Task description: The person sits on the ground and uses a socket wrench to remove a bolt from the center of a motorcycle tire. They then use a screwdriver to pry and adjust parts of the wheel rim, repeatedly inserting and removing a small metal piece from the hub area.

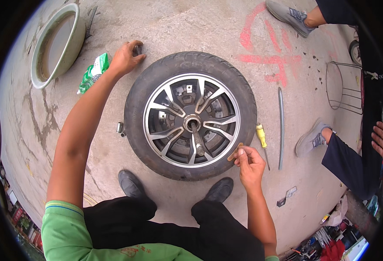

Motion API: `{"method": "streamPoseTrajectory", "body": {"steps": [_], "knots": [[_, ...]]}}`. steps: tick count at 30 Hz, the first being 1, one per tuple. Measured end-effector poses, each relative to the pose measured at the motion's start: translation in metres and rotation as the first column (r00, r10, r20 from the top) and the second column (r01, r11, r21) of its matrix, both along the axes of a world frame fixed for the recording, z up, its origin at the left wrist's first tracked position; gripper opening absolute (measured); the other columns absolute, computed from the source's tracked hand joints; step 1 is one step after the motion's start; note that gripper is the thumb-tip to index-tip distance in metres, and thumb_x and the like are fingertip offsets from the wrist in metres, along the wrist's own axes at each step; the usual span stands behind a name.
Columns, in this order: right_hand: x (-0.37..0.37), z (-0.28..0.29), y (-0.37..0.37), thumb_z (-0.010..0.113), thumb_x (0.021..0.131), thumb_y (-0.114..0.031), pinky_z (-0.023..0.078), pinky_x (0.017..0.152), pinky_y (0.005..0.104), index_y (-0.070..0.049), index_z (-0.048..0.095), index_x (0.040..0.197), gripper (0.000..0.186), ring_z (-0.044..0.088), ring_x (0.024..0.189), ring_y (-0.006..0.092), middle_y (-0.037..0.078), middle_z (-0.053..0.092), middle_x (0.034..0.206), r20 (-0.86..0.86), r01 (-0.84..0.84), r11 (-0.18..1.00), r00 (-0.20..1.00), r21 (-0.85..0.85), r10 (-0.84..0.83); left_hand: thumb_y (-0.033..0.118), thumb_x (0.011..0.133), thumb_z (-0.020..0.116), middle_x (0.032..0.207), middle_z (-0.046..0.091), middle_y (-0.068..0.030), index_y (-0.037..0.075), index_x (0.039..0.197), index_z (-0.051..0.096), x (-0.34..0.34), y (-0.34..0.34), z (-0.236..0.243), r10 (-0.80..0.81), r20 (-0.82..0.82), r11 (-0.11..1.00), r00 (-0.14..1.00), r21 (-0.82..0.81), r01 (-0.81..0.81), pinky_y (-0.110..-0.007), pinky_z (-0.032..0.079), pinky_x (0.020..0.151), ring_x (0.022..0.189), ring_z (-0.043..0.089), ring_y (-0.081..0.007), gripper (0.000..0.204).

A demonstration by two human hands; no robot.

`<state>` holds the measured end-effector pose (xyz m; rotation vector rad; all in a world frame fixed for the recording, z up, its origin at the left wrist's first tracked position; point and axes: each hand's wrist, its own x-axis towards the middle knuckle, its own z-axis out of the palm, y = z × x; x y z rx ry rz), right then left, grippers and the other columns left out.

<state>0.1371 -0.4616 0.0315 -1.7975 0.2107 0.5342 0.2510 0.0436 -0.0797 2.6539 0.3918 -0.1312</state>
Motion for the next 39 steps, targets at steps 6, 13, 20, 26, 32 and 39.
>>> {"method": "streamPoseTrajectory", "body": {"steps": [6,13,20,26,32,39], "knots": [[0.007,0.021,0.003,0.067,0.102,-0.015,0.049,0.064,0.0231,0.002,0.069,0.107,0.018,0.059,0.07,0.0085,0.006,0.07,0.085,0.055,-0.011,1.0,0.998,-0.014,0.012,0.008,0.089,0.074,0.103,0.066,-0.0055,0.01,0.14,0.059,-0.03,0.005,0.049,0.093,0.088,0.931,0.992,-0.361,-0.056,-0.03,0.052,0.087,0.093,0.062,-0.0129,0.053],[0.015,0.088,0.051,0.077,0.092,-0.01,0.054,0.071,0.0253,0.004,0.066,0.116,0.03,0.065,0.08,0.0108,0.009,0.071,0.095,0.246,-0.272,0.934,0.945,0.232,0.214,-0.007,0.08,0.077,0.108,0.066,-0.0066,0.002,0.151,0.045,-0.138,-0.149,0.203,-0.205,0.227,0.583,0.952,-0.753,0.305,-0.032,0.049,0.096,0.101,0.062,-0.0147,0.079],[-0.003,0.106,0.074,0.081,0.086,-0.005,0.053,0.072,0.026,0.004,0.066,0.119,0.037,0.065,0.083,0.0112,0.01,0.068,0.101,0.357,-0.481,0.825,0.857,0.297,0.371,-0.009,0.077,0.078,0.101,0.069,-0.0092,0.003,0.152,0.042,-0.177,-0.196,0.228,-0.22,0.28,0.549,0.935,-0.757,0.356,-0.032,0.054,0.089,0.093,0.067,-0.016,0.084],[-0.014,0.109,0.061,0.078,0.089,-0.001,0.053,0.074,0.0258,0.005,0.065,0.119,0.034,0.064,0.086,0.0115,0.009,0.066,0.105,0.435,-0.503,0.81,0.828,0.301,0.352,-0.007,0.075,0.082,0.105,0.069,-0.009,0.005,0.154,0.042,-0.18,-0.212,0.242,-0.24,0.323,0.547,0.915,-0.734,0.403,-0.033,0.055,0.09,0.093,0.067,-0.0159,0.089],[-0.005,0.107,0.034,0.074,0.092,-0.004,0.055,0.075,0.034,0.002,0.061,0.123,0.035,0.067,0.087,0.0206,0.016,0.065,0.112,0.289,-0.252,0.796,0.952,0.551,0.102,0.009,0.071,0.091,0.115,0.069,-0.0097,0.01,0.152,0.044,-0.176,-0.22,0.24,-0.188,0.371,0.611,0.909,-0.681,0.404,-0.034,0.056,0.088,0.094,0.065,-0.018,0.093],[0.004,0.116,0.012,0.071,0.09,0.001,0.055,0.076,0.0337,0.002,0.062,0.123,0.034,0.066,0.088,0.02,0.017,0.064,0.114,0.366,-0.246,0.807,0.93,0.536,0.04,0.013,0.089,0.079,0.102,0.069,-0.0089,-0.004,0.126,0.065,-0.153,-0.253,0.251,-0.138,0.109,0.298,0.984,-0.943,0.147,-0.026,0.053,0.076,0.084,0.065,-0.0109,0.043]]}}
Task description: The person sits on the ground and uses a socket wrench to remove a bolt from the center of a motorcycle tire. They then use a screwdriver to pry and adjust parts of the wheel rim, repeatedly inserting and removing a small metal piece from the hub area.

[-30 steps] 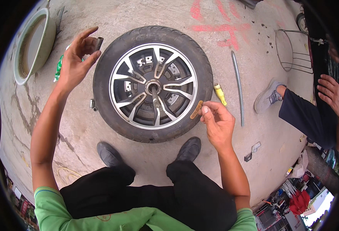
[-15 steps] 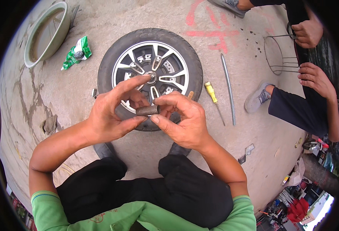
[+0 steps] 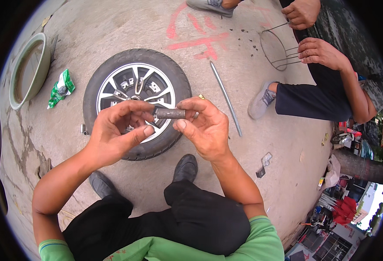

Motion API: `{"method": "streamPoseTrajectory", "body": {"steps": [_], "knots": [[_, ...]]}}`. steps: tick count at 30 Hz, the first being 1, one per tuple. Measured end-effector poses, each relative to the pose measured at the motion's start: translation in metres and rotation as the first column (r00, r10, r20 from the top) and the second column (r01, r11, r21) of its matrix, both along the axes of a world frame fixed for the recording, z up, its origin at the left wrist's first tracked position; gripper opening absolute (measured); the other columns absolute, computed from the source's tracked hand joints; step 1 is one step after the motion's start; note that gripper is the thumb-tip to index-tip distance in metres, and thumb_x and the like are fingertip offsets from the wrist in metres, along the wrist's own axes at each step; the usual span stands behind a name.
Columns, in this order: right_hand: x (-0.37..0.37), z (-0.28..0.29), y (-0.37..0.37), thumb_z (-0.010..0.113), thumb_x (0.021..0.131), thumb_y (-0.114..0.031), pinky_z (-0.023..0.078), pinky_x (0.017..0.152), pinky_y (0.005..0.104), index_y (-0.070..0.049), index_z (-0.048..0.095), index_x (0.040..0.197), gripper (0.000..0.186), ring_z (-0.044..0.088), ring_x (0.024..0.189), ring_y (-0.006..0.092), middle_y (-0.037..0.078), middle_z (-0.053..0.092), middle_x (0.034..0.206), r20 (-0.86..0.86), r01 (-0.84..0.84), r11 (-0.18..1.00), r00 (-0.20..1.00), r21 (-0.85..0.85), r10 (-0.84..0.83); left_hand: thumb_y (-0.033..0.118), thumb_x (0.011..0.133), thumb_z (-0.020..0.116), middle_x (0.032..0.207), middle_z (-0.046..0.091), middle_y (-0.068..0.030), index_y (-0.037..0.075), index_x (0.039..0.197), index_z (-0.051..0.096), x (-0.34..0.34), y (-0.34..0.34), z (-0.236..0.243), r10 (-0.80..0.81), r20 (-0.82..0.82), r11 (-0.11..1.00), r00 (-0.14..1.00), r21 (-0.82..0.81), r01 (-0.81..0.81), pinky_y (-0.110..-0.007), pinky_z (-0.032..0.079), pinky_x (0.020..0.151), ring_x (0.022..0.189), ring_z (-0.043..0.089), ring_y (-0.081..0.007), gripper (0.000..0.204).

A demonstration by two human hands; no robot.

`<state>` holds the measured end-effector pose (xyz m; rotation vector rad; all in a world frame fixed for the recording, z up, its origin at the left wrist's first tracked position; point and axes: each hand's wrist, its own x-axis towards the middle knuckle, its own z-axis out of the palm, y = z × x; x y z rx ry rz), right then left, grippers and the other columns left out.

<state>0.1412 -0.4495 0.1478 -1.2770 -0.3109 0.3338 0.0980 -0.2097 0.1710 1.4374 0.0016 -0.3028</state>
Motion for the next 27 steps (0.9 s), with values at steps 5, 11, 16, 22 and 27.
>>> {"method": "streamPoseTrajectory", "body": {"steps": [5,11,16,22,27], "knots": [[0.006,0.002,-0.008,0.07,0.092,0.003,0.058,0.081,0.0304,0.006,0.062,0.122,0.031,0.064,0.094,0.0154,0.011,0.064,0.107,-0.027,-0.009,1.0,1.0,0.03,0.009,0.013,0.094,0.075,0.096,0.07,-0.0058,-0.003,0.117,0.069,0.015,-0.021,-0.01,-0.025,-0.11,0.991,0.994,-0.133,0.011,-0.024,0.053,0.075,0.083,0.063,-0.0083,0.028],[0.019,-0.006,-0.021,0.072,0.093,-0.001,0.056,0.077,0.0284,0.007,0.061,0.125,0.035,0.064,0.089,0.0148,0.011,0.066,0.105,-0.094,0.066,0.995,0.993,-0.078,-0.073,0.016,0.099,0.069,0.09,0.067,-0.0053,-0.004,0.107,0.064,0.03,-0.045,-0.019,-0.045,-0.234,0.968,0.971,-0.252,-0.016,-0.024,0.052,0.069,0.076,0.062,-0.0087,0.022],[0.027,-0.006,-0.03,0.074,0.091,-0.002,0.053,0.07,0.0259,0.006,0.065,0.123,0.035,0.063,0.079,0.0125,0.01,0.068,0.096,0.168,0.245,0.925,0.965,-0.291,-0.203,0.024,0.102,0.066,0.087,0.065,-0.005,0.0,0.103,0.064,0.038,-0.064,-0.031,-0.016,-0.462,0.895,0.887,-0.403,-0.194,-0.027,0.052,0.067,0.073,0.063,-0.0116,0.023],[0.032,-0.013,-0.036,0.075,0.088,0.001,0.049,0.058,0.0256,0.003,0.071,0.113,0.025,0.061,0.064,0.012,0.009,0.067,0.08,0.669,0.472,0.799,0.733,-0.373,-0.121,0.027,0.103,0.065,0.088,0.064,-0.0043,0.004,0.102,0.063,0.047,-0.095,-0.039,-0.031,-0.525,0.748,0.851,-0.577,-0.328,-0.027,0.052,0.071,0.075,0.062,-0.0128,0.023],[0.038,-0.012,-0.041,0.074,0.089,0.002,0.047,0.052,0.0266,0.002,0.073,0.111,0.022,0.061,0.061,0.0132,0.011,0.068,0.081,0.736,0.499,0.786,0.672,-0.365,-0.085,0.026,0.105,0.06,0.089,0.066,-0.0055,0.001,0.106,0.066,0.048,-0.115,-0.043,-0.035,-0.526,0.633,0.85,-0.669,-0.388,-0.029,0.052,0.071,0.077,0.063,-0.0149,0.026]]}}
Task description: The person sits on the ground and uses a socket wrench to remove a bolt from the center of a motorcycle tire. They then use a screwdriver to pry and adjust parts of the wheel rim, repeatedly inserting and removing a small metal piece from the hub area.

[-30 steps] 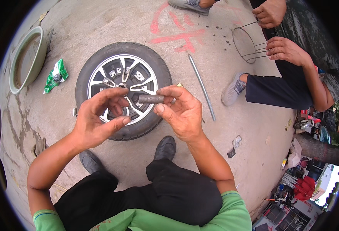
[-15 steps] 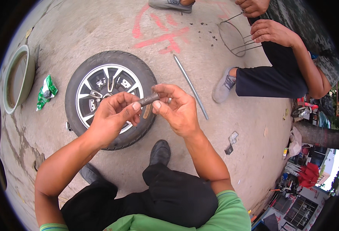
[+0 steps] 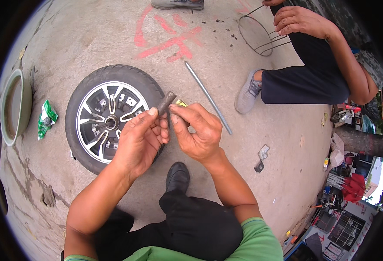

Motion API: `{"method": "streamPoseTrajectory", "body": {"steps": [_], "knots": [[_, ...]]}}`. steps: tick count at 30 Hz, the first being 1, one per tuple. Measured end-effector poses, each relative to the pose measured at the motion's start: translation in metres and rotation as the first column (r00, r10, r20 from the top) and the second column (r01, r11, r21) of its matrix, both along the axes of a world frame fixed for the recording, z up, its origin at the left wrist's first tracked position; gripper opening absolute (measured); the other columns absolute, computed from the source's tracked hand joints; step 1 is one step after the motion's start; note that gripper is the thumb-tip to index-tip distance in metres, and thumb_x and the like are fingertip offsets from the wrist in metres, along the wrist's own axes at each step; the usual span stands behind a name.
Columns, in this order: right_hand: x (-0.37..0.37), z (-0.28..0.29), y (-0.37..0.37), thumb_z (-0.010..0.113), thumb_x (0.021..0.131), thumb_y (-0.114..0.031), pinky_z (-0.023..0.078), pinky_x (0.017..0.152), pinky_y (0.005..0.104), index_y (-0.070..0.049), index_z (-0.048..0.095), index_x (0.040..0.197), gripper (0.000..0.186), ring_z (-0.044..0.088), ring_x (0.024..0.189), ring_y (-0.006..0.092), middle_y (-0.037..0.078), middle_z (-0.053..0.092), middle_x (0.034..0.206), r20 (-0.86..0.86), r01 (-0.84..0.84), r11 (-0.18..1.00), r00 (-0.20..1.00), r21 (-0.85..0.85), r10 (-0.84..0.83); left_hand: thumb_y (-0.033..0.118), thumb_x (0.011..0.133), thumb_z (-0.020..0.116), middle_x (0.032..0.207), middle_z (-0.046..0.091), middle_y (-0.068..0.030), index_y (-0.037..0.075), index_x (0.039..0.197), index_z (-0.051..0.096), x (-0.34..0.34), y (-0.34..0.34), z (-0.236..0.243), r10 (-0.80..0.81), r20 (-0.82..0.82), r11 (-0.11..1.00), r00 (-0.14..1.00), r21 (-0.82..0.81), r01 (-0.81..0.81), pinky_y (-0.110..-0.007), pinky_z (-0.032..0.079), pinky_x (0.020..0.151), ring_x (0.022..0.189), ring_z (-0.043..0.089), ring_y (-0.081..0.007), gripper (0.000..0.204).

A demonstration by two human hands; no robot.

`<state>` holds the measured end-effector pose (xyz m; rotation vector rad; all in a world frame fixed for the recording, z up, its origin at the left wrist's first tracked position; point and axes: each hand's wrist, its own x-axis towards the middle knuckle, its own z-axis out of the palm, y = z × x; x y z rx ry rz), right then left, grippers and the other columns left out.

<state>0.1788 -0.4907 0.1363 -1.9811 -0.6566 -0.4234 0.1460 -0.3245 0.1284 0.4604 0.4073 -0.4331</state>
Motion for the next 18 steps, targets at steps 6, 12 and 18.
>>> {"method": "streamPoseTrajectory", "body": {"steps": [6,12,18], "knots": [[0.0052,-0.0059,-0.0048,0.074,0.089,0.002,0.048,0.052,0.027,0.003,0.073,0.111,0.022,0.062,0.062,0.0133,0.012,0.069,0.081,-0.021,0.033,0.999,0.999,0.01,-0.033,0.027,0.105,0.062,0.088,0.065,-0.0045,0.003,0.104,0.063,0.0045,-0.0038,0.0044,0.005,0.004,1.0,1.0,-0.014,-0.005,-0.028,0.052,0.073,0.078,0.062,-0.0134,0.023],[0.009,-0.0076,-0.0049,0.073,0.089,0.003,0.047,0.052,0.0265,0.003,0.073,0.11,0.021,0.061,0.061,0.0131,0.011,0.069,0.081,-0.025,0.034,0.999,0.999,0.013,-0.034,0.026,0.105,0.062,0.089,0.065,-0.0047,0.003,0.104,0.063,0.0059,-0.0049,0.0031,0.018,-0.003,1.0,1.0,-0.023,-0.018,-0.028,0.052,0.073,0.077,0.062,-0.0135,0.023],[0.0091,-0.009,-0.005,0.074,0.088,0.003,0.046,0.052,0.0266,0.002,0.074,0.11,0.022,0.061,0.06,0.0128,0.01,0.068,0.079,-0.031,0.038,0.999,0.999,0.021,-0.038,0.024,0.103,0.066,0.089,0.066,-0.0048,0.002,0.104,0.063,0.0072,-0.0065,0.0015,0.03,0.006,0.999,1.0,0.036,-0.03,-0.028,0.052,0.072,0.077,0.062,-0.0131,0.022]]}}
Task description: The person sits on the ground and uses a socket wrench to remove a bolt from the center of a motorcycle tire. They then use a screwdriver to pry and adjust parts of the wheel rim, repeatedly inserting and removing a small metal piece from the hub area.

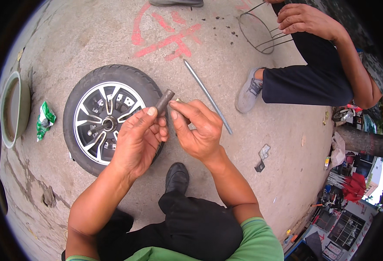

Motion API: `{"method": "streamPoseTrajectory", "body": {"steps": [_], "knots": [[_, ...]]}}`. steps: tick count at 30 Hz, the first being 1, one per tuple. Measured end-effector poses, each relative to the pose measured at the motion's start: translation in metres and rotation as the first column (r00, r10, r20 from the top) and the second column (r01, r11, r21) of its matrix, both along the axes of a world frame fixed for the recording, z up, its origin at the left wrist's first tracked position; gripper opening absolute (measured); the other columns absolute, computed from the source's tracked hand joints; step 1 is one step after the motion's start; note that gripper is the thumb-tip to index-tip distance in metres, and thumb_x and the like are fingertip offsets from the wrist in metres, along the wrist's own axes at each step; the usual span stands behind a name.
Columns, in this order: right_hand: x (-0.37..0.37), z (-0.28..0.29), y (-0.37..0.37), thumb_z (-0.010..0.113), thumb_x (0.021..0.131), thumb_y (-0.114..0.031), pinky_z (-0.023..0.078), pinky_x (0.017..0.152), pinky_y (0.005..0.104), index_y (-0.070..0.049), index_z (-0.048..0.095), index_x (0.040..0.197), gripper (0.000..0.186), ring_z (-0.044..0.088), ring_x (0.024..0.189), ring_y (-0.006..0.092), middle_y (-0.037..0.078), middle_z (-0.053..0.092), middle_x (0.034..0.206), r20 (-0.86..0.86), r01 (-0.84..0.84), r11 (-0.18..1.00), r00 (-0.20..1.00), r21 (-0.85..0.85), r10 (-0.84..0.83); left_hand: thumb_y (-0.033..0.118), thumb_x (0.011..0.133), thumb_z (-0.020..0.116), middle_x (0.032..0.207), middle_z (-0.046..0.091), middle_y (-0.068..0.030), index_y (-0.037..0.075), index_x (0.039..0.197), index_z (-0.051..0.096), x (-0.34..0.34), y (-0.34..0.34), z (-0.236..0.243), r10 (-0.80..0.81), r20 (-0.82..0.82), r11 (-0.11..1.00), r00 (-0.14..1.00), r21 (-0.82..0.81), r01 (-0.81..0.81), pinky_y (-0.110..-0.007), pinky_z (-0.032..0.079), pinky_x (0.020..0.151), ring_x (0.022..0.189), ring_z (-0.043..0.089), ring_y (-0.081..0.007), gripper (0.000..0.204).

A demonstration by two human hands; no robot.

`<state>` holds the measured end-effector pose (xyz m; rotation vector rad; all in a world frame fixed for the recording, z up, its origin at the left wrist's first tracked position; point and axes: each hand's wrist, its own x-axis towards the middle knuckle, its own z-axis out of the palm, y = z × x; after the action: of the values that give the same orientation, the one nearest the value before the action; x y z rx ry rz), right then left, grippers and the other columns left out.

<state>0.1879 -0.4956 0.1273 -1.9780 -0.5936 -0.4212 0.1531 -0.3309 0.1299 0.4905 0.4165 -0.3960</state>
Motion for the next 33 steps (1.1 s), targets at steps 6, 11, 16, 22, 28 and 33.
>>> {"method": "streamPoseTrajectory", "body": {"steps": [6,11,16,22,28,33], "knots": [[0.0,0.002,0.002,0.073,0.088,0.004,0.045,0.051,0.0261,0.003,0.073,0.11,0.022,0.059,0.059,0.0123,0.01,0.066,0.077,0.001,-0.001,1.0,1.0,-0.025,0.001,0.019,0.101,0.068,0.088,0.066,-0.0032,0.003,0.107,0.064,-0.001,0.0,0.0,0.0,0.05,0.976,0.999,0.215,-0.011,-0.027,0.051,0.072,0.075,0.061,-0.0113,0.018],[-0.002,0.003,-0.003,0.074,0.086,0.004,0.048,0.058,0.0265,0.003,0.071,0.113,0.027,0.061,0.066,0.0122,0.01,0.067,0.084,-0.039,0.003,1.0,0.999,-0.002,-0.004,0.01,0.094,0.075,0.088,0.068,-0.0041,-0.003,0.108,0.063,0.0,0.003,0.0,-0.02,0.152,0.869,0.988,0.491,-0.058,-0.024,0.053,0.069,0.075,0.062,-0.0082,0.022],[0.007,0.013,-0.008,0.074,0.085,0.002,0.053,0.088,0.0291,0.006,0.059,0.128,0.046,0.063,0.102,0.0156,0.014,0.061,0.123,-0.52,0.074,0.928,0.843,0.365,0.138,0.002,0.092,0.074,0.088,0.065,-0.0037,-0.003,0.109,0.063,-0.001,0.01,-0.002,-0.056,0.277,0.752,0.959,0.644,-0.142,-0.021,0.049,0.065,0.074,0.06,-0.0068,0.022],[0.022,0.01,-0.015,0.075,0.084,0.001,0.052,0.094,0.0353,0.004,0.061,0.125,0.043,0.062,0.108,0.0198,0.016,0.061,0.124,-0.497,-0.167,0.897,0.784,0.409,0.372,0.005,0.092,0.074,0.088,0.066,-0.0027,-0.004,0.109,0.064,-0.003,0.016,-0.003,-0.151,0.324,0.712,0.934,0.691,-0.125,-0.021,0.049,0.069,0.077,0.061,-0.0066,0.021],[0.027,-0.001,-0.016,0.081,0.082,-0.008,0.051,0.095,0.0362,0.004,0.06,0.126,0.051,0.061,0.108,0.0202,0.014,0.062,0.123,-0.478,-0.256,0.747,0.633,0.613,0.609,0.014,0.097,0.071,0.088,0.067,-0.0036,-0.003,0.109,0.064,-0.006,0.021,-0.007,-0.198,0.297,0.874,0.934,0.485,0.031,-0.024,0.05,0.072,0.077,0.061,-0.0086,0.022],[0.024,0.002,-0.019,0.083,0.08,-0.009,0.05,0.09,0.0324,0.006,0.064,0.122,0.048,0.059,0.099,0.0163,0.011,0.064,0.115,-0.552,-0.18,0.763,0.591,0.62,0.588,0.011,0.098,0.07,0.088,0.066,-0.0019,-0.003,0.11,0.064,-0.007,0.022,-0.009,-0.14,0.283,0.928,0.949,0.373,0.026,-0.022,0.051,0.07,0.077,0.062,-0.0065,0.02]]}}
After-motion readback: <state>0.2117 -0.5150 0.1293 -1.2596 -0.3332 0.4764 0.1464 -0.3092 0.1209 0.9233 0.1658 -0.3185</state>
